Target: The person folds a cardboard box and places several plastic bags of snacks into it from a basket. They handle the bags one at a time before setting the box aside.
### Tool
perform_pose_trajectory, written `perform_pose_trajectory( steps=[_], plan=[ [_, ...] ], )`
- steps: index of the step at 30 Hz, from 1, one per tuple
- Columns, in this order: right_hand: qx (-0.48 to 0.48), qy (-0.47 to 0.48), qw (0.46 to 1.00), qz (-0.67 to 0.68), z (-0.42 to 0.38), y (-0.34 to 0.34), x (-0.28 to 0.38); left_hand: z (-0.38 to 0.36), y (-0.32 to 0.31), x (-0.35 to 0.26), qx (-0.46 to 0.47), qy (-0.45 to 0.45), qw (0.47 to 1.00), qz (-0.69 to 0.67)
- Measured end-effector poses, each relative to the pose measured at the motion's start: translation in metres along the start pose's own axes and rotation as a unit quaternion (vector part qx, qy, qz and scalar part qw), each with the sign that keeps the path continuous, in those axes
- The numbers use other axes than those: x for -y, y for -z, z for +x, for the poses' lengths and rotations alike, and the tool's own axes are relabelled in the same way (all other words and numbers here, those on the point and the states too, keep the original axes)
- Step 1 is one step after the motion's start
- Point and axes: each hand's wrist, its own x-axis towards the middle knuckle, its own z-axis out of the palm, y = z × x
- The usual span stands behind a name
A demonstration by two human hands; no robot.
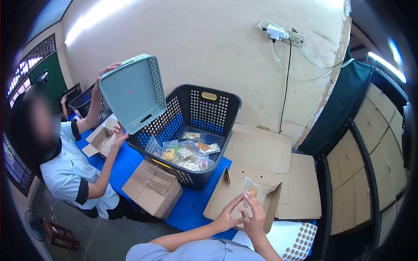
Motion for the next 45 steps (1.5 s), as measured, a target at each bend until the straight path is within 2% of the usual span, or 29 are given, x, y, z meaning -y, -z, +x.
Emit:
perform_pose_trajectory(
  steps=[1,5,7,10,12,14,15,17,18,19,20,21,24,26,27,28,29,30,32,33,34,35,36,37,39,41,44,45],
  plan=[
    [0.014,-0.008,1.000,0.020,0.000,-0.002,0.000,0.000,-0.001,-0.003,-0.037,0.000,0.999,0.002],
    [0.016,-0.007,0.999,0.050,-0.009,-0.009,-0.014,0.004,0.004,-0.006,-0.062,0.009,0.997,0.033],
    [-0.036,-0.136,0.969,0.204,-0.009,-0.011,-0.008,0.006,0.003,-0.010,-0.076,0.018,0.989,0.122],
    [-0.049,-0.162,0.951,0.257,-0.008,-0.012,-0.010,0.012,-0.005,-0.014,-0.095,0.031,0.991,0.088],
    [-0.072,-0.182,0.945,0.262,-0.007,-0.012,-0.006,0.014,-0.008,-0.016,-0.112,0.008,0.989,0.094],
    [-0.084,-0.188,0.963,0.177,-0.005,-0.011,-0.010,0.015,-0.006,-0.011,-0.117,0.044,0.992,0.031],
    [-0.083,-0.189,0.963,0.174,0.004,-0.005,-0.008,0.014,-0.005,-0.009,-0.116,0.045,0.992,0.029],
    [-0.160,-0.120,0.979,-0.048,0.025,0.010,-0.001,0.012,0.001,-0.006,-0.083,0.004,0.994,0.077],
    [-0.159,-0.123,0.978,-0.048,0.020,0.012,-0.012,0.011,0.002,-0.007,-0.082,0.007,0.994,0.078],
    [-0.067,-0.180,0.970,0.152,0.014,0.013,-0.031,0.011,0.004,-0.008,-0.076,-0.001,0.993,0.090],
    [0.028,-0.226,0.911,0.344,0.010,0.014,-0.041,0.011,0.005,-0.010,-0.069,-0.009,0.992,0.102],
    [-0.001,-0.265,0.892,0.366,0.011,0.014,-0.033,0.011,0.008,-0.011,-0.067,-0.008,0.992,0.103],
    [0.019,-0.289,0.886,0.362,0.006,0.020,-0.039,0.014,0.023,-0.017,-0.039,-0.016,0.991,0.126],
    [0.023,-0.281,0.892,0.353,0.004,0.024,-0.038,0.015,0.033,-0.024,0.051,0.030,0.985,0.159],
    [0.029,-0.275,0.897,0.345,0.003,0.026,-0.037,0.016,0.033,-0.026,0.052,0.031,0.985,0.159],
    [0.029,-0.276,0.897,0.344,0.003,0.025,-0.036,0.017,0.032,-0.028,-0.011,0.039,0.997,0.061],
    [-0.046,-0.271,0.899,0.342,0.004,0.023,-0.035,0.018,0.031,-0.028,-0.074,0.046,0.995,-0.038],
    [-0.121,-0.264,0.895,0.337,0.005,0.020,-0.033,0.019,0.035,-0.027,-0.075,0.045,0.995,-0.039],
    [-0.107,-0.254,0.909,0.314,-0.002,0.012,-0.030,0.018,0.047,-0.022,-0.031,0.012,0.997,0.063],
    [-0.093,-0.245,0.921,0.290,-0.006,0.008,-0.027,0.017,0.041,-0.021,-0.031,0.014,0.997,0.064],
    [-0.093,-0.247,0.920,0.290,-0.004,0.004,-0.021,0.016,0.029,-0.020,-0.042,-0.033,0.994,0.098],
    [-0.047,-0.161,0.958,0.234,0.000,0.000,-0.014,0.014,0.021,-0.018,-0.052,-0.080,0.987,0.131],
    [0.001,-0.073,0.982,0.174,0.001,-0.003,-0.010,0.013,0.020,-0.015,-0.049,-0.078,0.987,0.129],
    [0.032,-0.087,0.984,0.150,-0.002,-0.005,-0.010,0.013,0.020,-0.010,-0.034,-0.046,0.992,0.112],
    [0.000,-0.086,0.987,0.138,0.001,-0.008,-0.007,0.010,0.016,-0.010,-0.014,-0.013,0.995,0.094],
    [-0.031,-0.081,0.988,0.125,-0.001,-0.011,-0.014,0.005,0.010,-0.015,-0.013,0.044,0.998,-0.044],
    [0.017,-0.071,0.989,0.126,-0.003,-0.013,-0.025,0.000,0.007,-0.007,-0.052,0.093,0.992,-0.061],
    [-0.038,-0.141,0.974,0.171,0.000,-0.012,-0.012,0.000,0.009,-0.007,-0.053,0.091,0.993,-0.061]
  ],
)
